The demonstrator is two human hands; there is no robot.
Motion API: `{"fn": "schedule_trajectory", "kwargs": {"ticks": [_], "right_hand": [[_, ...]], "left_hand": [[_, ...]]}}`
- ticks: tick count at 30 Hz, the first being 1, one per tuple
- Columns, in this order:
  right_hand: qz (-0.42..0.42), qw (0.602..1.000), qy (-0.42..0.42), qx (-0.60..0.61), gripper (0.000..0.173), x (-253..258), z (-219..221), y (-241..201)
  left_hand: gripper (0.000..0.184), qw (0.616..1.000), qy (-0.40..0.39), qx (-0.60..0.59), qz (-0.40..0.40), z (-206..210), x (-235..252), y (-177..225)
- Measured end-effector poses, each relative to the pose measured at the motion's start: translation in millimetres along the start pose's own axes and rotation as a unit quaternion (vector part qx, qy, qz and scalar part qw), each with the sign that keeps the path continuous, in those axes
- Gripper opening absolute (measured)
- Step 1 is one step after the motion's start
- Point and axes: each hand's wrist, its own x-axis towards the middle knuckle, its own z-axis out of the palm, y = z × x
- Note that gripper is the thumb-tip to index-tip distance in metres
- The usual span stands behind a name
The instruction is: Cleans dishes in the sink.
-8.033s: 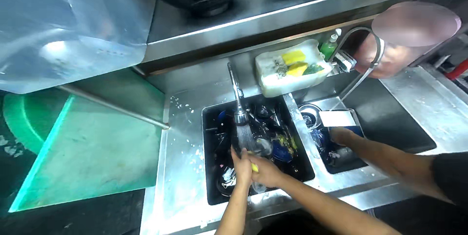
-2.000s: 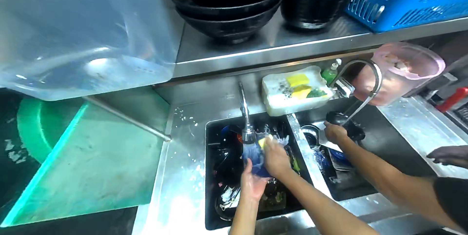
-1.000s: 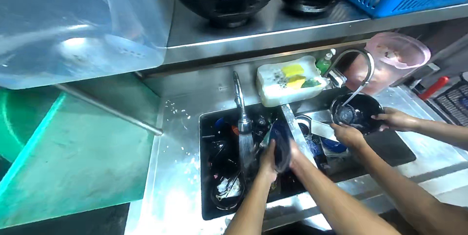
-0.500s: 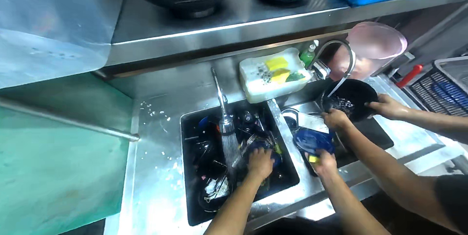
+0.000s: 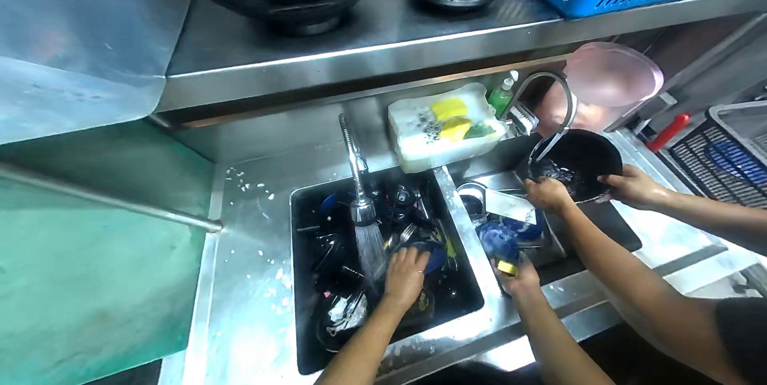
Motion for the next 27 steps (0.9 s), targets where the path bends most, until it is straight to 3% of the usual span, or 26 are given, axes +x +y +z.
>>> {"fn": "schedule_trajectory", "kwargs": {"ticks": [2, 3, 4, 6, 8, 11, 12, 13, 15, 17, 19, 21, 24, 27], "right_hand": [[-0.086, 0.990, -0.039, -0.109, 0.051, -16, 9, -4], [-0.150, 0.969, -0.079, -0.179, 0.048, -25, 13, -5], [-0.216, 0.930, -0.135, -0.264, 0.046, -34, 16, -4], [-0.318, 0.801, -0.236, -0.450, 0.047, -62, 29, 5], [-0.369, 0.637, -0.298, -0.608, 0.053, -101, 47, 28], [-0.392, 0.372, -0.408, -0.736, 0.052, -144, 53, 80], [-0.390, 0.315, -0.438, -0.746, 0.049, -155, 52, 98], [-0.388, 0.289, -0.462, -0.744, 0.047, -165, 53, 113], [-0.389, 0.291, -0.480, -0.730, 0.047, -172, 69, 129], [-0.415, 0.294, -0.440, -0.740, 0.044, -162, 93, 128], [-0.426, 0.285, -0.379, -0.771, 0.042, -144, 104, 120], [-0.405, 0.282, -0.368, -0.788, 0.043, -141, 90, 117], [-0.379, 0.311, -0.435, -0.755, 0.039, -173, 68, 125], [-0.399, 0.350, -0.456, -0.715, 0.036, -184, 89, 131]], "left_hand": [[0.040, 0.983, 0.066, -0.130, -0.113, -19, -7, -12], [0.036, 0.951, 0.111, -0.226, -0.180, -25, -10, -19], [0.038, 0.894, 0.149, -0.343, -0.248, -29, -12, -26], [0.050, 0.713, 0.200, -0.578, -0.343, -33, -13, -36], [0.055, 0.548, 0.223, -0.723, -0.358, -37, -16, -39], [0.048, 0.386, 0.213, -0.844, -0.305, -46, -22, -32], [0.043, 0.354, 0.200, -0.867, -0.289, -50, -26, -28], [0.043, 0.342, 0.186, -0.878, -0.280, -55, -29, -23], [0.050, 0.348, 0.158, -0.878, -0.288, -60, -35, -10], [0.043, 0.345, 0.128, -0.886, -0.283, -55, -44, -3], [0.050, 0.357, 0.146, -0.880, -0.278, -54, -48, -5], [0.056, 0.372, 0.190, -0.869, -0.267, -56, -47, -18], [0.052, 0.394, 0.208, -0.857, -0.259, -58, -38, -29], [0.043, 0.428, 0.186, -0.840, -0.278, -59, -36, -9]]}}
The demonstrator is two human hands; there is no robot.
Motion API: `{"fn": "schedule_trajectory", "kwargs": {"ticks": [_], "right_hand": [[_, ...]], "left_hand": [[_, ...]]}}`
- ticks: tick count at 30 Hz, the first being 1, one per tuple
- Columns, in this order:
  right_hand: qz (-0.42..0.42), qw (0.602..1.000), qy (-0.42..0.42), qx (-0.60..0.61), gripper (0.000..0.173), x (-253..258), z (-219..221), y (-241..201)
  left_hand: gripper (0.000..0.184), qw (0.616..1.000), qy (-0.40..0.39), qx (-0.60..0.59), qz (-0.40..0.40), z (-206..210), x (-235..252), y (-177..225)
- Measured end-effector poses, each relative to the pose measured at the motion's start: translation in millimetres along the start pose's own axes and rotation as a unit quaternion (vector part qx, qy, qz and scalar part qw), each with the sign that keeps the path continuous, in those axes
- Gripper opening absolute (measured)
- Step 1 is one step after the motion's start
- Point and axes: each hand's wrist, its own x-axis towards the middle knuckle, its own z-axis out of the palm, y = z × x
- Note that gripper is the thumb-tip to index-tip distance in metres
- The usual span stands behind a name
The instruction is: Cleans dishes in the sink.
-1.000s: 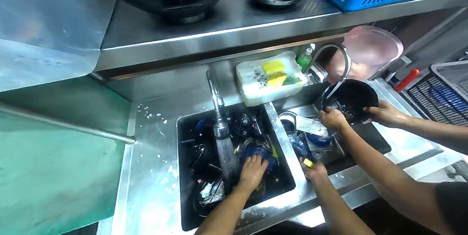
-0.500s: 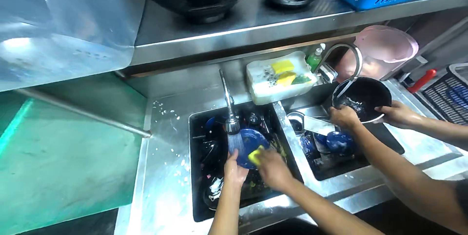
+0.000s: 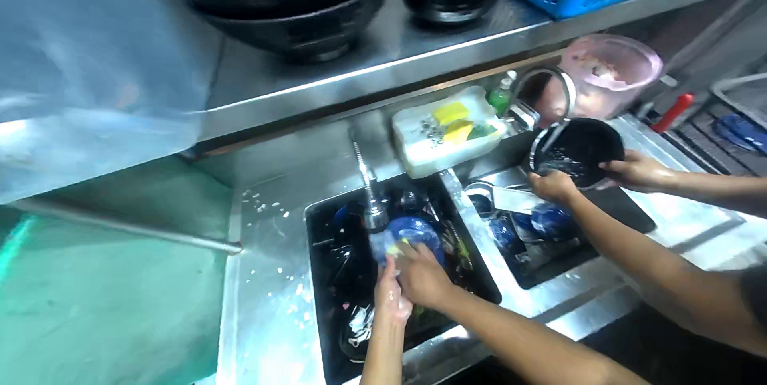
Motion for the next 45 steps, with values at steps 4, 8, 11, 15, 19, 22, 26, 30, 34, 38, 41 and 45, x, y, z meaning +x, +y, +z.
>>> {"fn": "schedule_trajectory", "kwargs": {"ticks": [4, 8, 11, 15, 19, 22, 26, 30, 34, 38, 41, 45], "right_hand": [[0.073, 0.995, 0.017, -0.067, 0.039, 12, -11, 38], [0.007, 0.999, -0.015, -0.028, 0.036, -22, 14, 12], [-0.026, 0.998, 0.046, 0.015, 0.034, -3, 4, 0], [0.051, 0.994, 0.082, -0.054, 0.047, 21, -11, 43], [0.054, 0.998, -0.022, -0.029, 0.051, -21, 4, 23], [-0.005, 0.998, -0.056, 0.007, 0.050, -21, -9, -14], [-0.028, 0.997, 0.048, -0.045, 0.045, 20, -15, 20], [0.046, 0.995, 0.006, -0.083, 0.051, -4, -5, 42], [-0.004, 0.999, -0.051, -0.016, 0.045, -33, 12, 7], [-0.069, 0.996, -0.022, -0.050, 0.042, 10, -7, 0], [-0.042, 0.990, 0.079, -0.109, 0.048, 40, -25, 34], [0.131, 0.972, 0.102, 0.164, 0.044, 24, -28, 61]], "left_hand": [[0.058, 0.998, -0.059, 0.002, 0.022, -5, -1, 4], [0.049, 0.998, -0.039, 0.026, 0.048, -8, 7, 12], [0.043, 0.999, -0.028, 0.030, 0.001, 9, -4, 2], [0.051, 0.999, -0.052, -0.003, -0.009, 6, -8, -1], [0.049, 0.997, -0.057, -0.044, 0.023, -10, 5, 11], [0.045, 1.000, 0.007, 0.017, -0.002, 30, -27, 20], [0.046, 0.998, -0.041, -0.022, -0.035, 12, -19, 2], [0.055, 0.997, -0.055, -0.057, 0.017, -10, -3, 11], [0.045, 0.998, -0.031, -0.063, -0.003, -14, -2, 8], [0.056, 0.994, -0.077, -0.054, -0.063, 1, -16, -6], [0.047, 0.994, -0.073, -0.064, -0.042, -6, -14, -7], [0.046, 0.997, 0.013, -0.069, 0.026, -15, 6, -1]]}}
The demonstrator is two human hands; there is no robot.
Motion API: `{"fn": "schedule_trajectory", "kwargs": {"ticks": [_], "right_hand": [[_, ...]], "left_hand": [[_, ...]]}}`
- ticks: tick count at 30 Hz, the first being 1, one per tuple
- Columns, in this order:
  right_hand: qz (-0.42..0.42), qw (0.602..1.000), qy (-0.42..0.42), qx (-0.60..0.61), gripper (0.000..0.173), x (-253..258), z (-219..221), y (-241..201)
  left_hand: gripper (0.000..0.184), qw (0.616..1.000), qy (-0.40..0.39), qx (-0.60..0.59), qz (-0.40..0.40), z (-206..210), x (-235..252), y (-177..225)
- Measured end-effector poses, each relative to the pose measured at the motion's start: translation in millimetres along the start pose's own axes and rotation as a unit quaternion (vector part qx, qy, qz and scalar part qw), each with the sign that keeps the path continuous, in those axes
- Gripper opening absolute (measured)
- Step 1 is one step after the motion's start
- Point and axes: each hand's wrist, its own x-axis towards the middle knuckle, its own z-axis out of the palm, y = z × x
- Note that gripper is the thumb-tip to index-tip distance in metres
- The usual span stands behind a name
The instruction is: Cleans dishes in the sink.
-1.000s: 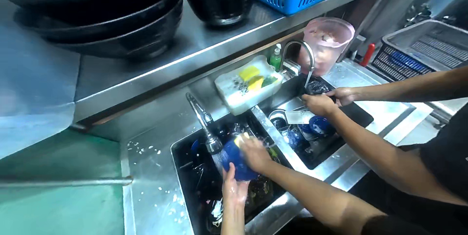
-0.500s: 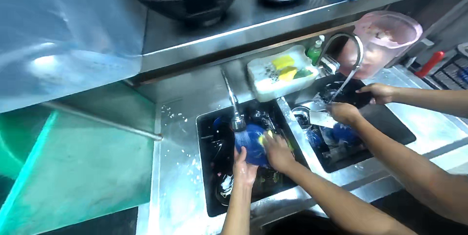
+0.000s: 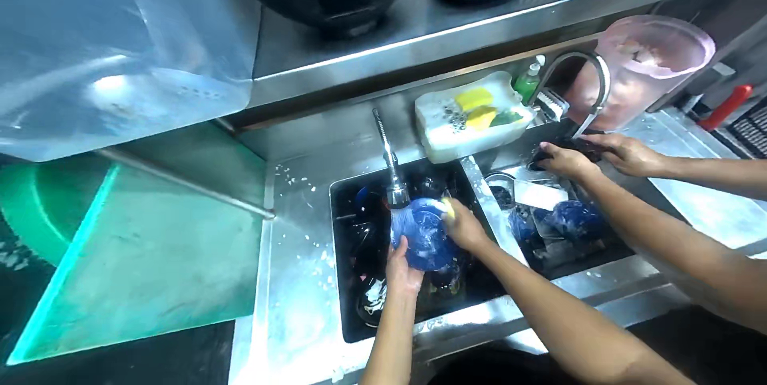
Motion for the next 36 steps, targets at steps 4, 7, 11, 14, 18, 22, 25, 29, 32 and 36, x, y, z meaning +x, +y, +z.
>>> {"fn": "schedule_trajectory", "kwargs": {"ticks": [4, 7, 11, 14, 18, 22, 25, 29, 32, 36], "right_hand": [[0.149, 0.925, 0.026, 0.348, 0.036, -65, 28, -29], [0.117, 0.934, 0.049, 0.334, 0.039, -71, 7, -61], [0.091, 0.948, 0.071, 0.297, 0.047, -39, -54, -74], [0.173, 0.893, 0.021, 0.416, 0.045, -32, -28, -46], [0.250, 0.723, -0.067, 0.640, 0.058, -57, 20, -17], [0.271, 0.741, -0.141, 0.598, 0.057, -65, 23, -26], [0.172, 0.870, -0.108, 0.450, 0.048, -52, 1, -19], [0.177, 0.888, 0.055, 0.422, 0.033, -36, -28, 19], [0.217, 0.789, 0.209, 0.535, 0.033, -34, -59, 71], [0.288, 0.609, 0.380, 0.634, 0.023, -31, -87, 145]], "left_hand": [[0.051, 0.986, 0.120, 0.116, 0.025, 8, 20, -22], [0.048, 0.985, 0.097, 0.110, -0.085, 19, 13, -42], [0.040, 0.957, -0.017, 0.171, -0.234, 30, -6, -45], [0.041, 0.952, -0.101, 0.187, -0.220, 30, -12, -46], [0.073, 0.927, 0.039, 0.365, -0.072, 17, 5, -47], [0.062, 0.868, 0.166, 0.464, 0.064, -2, 24, -28], [0.053, 0.807, 0.135, 0.565, 0.107, -2, 37, -15], [0.041, 0.806, -0.028, 0.587, 0.077, -2, 33, -2], [0.034, 0.880, 0.052, 0.465, 0.083, -18, 33, 24], [0.056, 0.899, 0.276, 0.331, 0.081, -50, 53, 60]]}}
